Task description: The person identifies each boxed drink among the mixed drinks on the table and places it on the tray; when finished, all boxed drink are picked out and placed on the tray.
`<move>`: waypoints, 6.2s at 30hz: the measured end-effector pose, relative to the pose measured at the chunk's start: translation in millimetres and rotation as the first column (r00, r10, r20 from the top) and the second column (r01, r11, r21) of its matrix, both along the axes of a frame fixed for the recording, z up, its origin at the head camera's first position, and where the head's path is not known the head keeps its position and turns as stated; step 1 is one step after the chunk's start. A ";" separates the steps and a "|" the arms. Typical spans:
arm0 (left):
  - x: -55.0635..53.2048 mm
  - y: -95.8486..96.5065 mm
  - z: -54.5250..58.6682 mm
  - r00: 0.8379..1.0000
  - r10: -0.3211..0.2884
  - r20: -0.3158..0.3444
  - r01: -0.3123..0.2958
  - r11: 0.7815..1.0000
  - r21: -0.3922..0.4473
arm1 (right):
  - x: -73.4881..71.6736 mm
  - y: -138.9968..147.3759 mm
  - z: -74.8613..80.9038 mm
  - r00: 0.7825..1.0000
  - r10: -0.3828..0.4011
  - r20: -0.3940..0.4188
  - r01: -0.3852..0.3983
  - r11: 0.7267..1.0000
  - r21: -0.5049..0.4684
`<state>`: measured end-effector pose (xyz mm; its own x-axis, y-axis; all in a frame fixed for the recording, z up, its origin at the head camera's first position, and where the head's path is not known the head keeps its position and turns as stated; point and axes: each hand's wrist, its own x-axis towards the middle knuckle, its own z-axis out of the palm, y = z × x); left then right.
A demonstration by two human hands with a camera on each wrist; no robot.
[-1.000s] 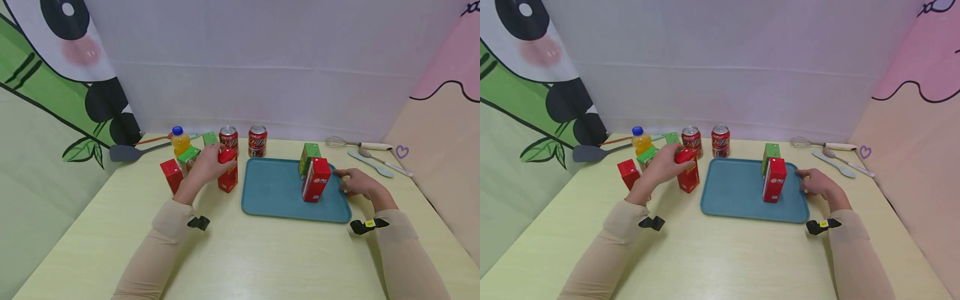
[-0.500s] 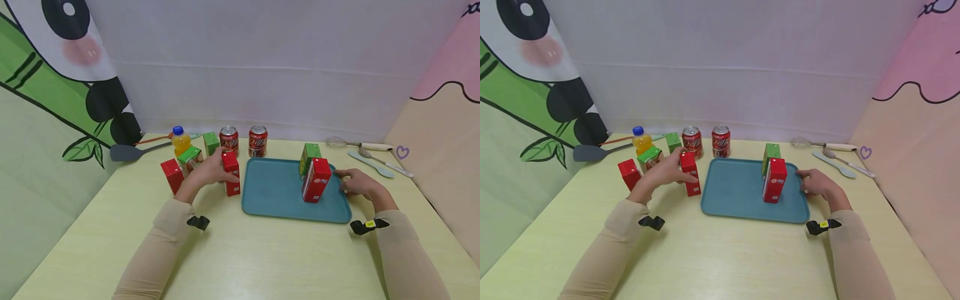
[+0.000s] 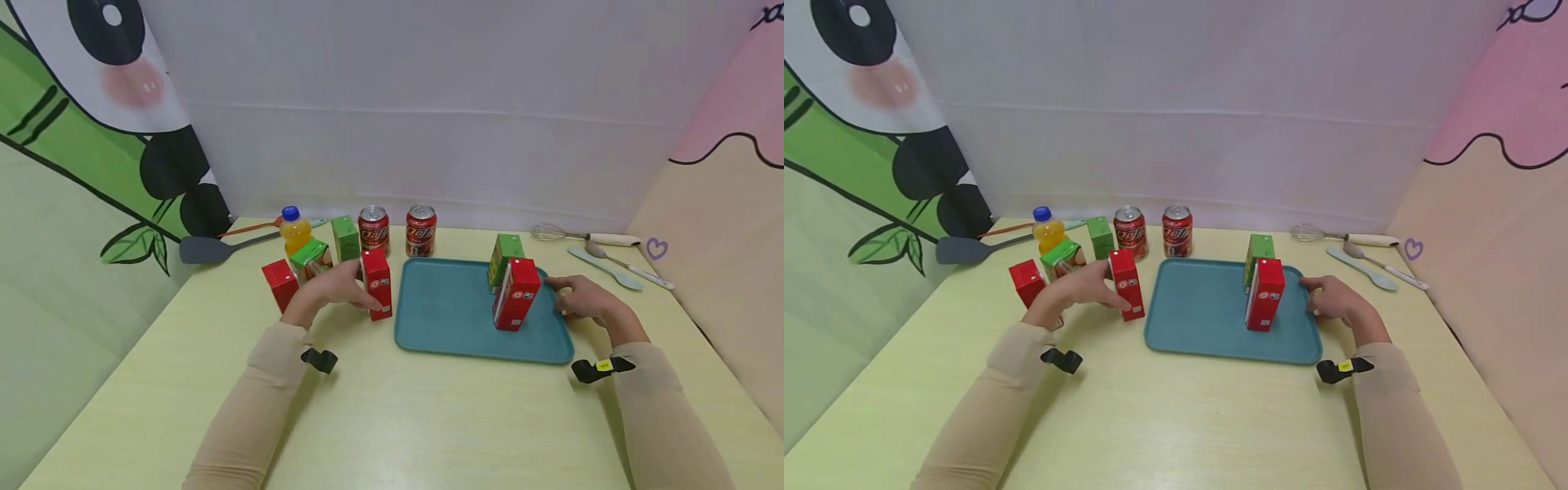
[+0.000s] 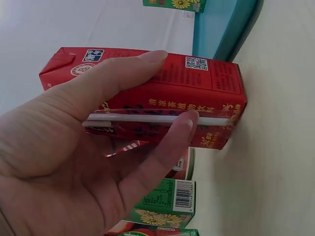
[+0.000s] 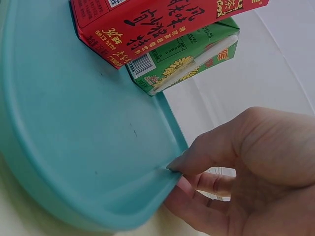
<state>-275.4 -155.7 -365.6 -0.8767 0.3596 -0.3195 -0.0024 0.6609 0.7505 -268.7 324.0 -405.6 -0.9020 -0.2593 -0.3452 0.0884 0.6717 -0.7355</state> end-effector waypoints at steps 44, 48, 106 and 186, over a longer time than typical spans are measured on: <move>33.2 132.1 -24.6 0.939 -0.117 -0.324 0.155 0.983 0.094 | -1.2 -1.9 0.8 1.000 0.002 -0.017 -0.001 1.000 0.020; 28.7 139.6 -27.3 0.936 -0.112 -0.333 0.152 0.983 0.098 | -2.9 -3.5 1.3 1.000 0.003 -0.018 -0.003 1.000 0.022; 21.7 169.5 -39.8 0.946 -0.128 -0.296 0.162 0.982 0.094 | -0.3 -3.8 2.1 1.000 -0.016 -0.004 0.016 0.999 0.032; -53.7 38.9 -41.3 0.565 0.718 -0.407 -0.549 0.695 0.463 | 0.7 -2.2 3.3 1.000 0.006 -0.007 -0.006 1.000 0.014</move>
